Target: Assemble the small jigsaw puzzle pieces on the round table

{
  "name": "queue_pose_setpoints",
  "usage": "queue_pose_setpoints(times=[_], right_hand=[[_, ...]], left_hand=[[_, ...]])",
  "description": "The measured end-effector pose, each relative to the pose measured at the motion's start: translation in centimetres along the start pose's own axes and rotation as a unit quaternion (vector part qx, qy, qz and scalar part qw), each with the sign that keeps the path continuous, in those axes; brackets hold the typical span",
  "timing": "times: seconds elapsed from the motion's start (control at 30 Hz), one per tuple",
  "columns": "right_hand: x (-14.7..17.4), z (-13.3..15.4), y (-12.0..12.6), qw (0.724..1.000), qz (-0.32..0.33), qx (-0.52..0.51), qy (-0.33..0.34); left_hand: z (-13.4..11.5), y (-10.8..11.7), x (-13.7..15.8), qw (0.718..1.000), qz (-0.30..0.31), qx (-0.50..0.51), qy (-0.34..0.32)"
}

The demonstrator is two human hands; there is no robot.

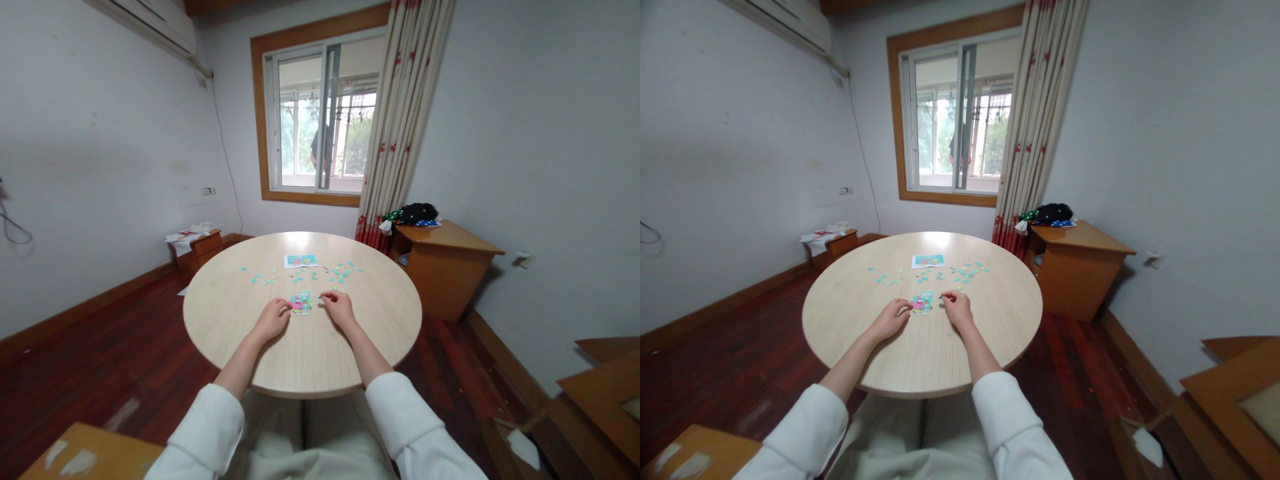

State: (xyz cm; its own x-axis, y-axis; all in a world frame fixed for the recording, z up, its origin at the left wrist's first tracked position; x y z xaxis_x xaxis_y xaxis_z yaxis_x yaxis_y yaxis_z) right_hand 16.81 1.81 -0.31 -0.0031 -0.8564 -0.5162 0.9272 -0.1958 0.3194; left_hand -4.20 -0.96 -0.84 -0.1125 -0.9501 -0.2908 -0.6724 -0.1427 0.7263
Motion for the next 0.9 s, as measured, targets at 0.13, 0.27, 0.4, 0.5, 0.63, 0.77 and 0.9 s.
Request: queue_pose_setpoints(times=[0.13, 0.27, 0.4, 0.5, 0.63, 0.77, 0.9], right_hand=[[0.0, -0.3, 0.2, 0.998, 0.015, 0.067, -0.013], [0.3, -0.1, -0.1, 0.994, 0.05, 0.096, -0.005], [0.4, 0.1, 0.0, 0.992, 0.058, 0.108, -0.007], [0.4, 0.5, -0.2, 0.995, 0.06, 0.077, -0.006], [0.7, 1.0, -1.0, 0.995, 0.098, -0.008, 0.006], [1.0, 1.0, -1.6, 0.991, 0.126, -0.045, 0.008], [1.0, 0.7, -1.8, 0.989, 0.144, -0.042, 0.013]], left_hand=[[0.0, 0.0, 0.0, 1.0, -0.004, -0.001, 0.001], [-0.1, 0.0, 0.0, 1.0, -0.002, -0.008, 0.001], [-0.1, 0.1, 0.0, 1.0, -0.001, -0.011, 0.004], [-0.2, 0.2, 0.1, 1.0, 0.001, -0.009, 0.009], [-0.4, 0.3, 0.1, 1.0, 0.002, -0.005, 0.009], [-0.3, 0.3, 0.1, 1.0, -0.002, -0.002, 0.005], [-0.2, 0.2, 0.1, 1.0, -0.004, -0.005, 0.003]])
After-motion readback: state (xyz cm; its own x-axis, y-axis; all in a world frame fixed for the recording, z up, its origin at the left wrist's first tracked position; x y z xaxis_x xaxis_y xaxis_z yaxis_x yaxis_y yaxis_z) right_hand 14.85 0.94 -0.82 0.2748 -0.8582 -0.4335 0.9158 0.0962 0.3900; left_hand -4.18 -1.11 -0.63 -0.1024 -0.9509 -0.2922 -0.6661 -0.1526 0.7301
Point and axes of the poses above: each hand's wrist, its own x-axis away from the middle knuckle, its own y-axis out of the back of the hand, z = x × y, the point moved 5 cm from there along -x, towards the middle knuckle, and after that the axes turned 10 degrees about y, right-handed, at the moved point
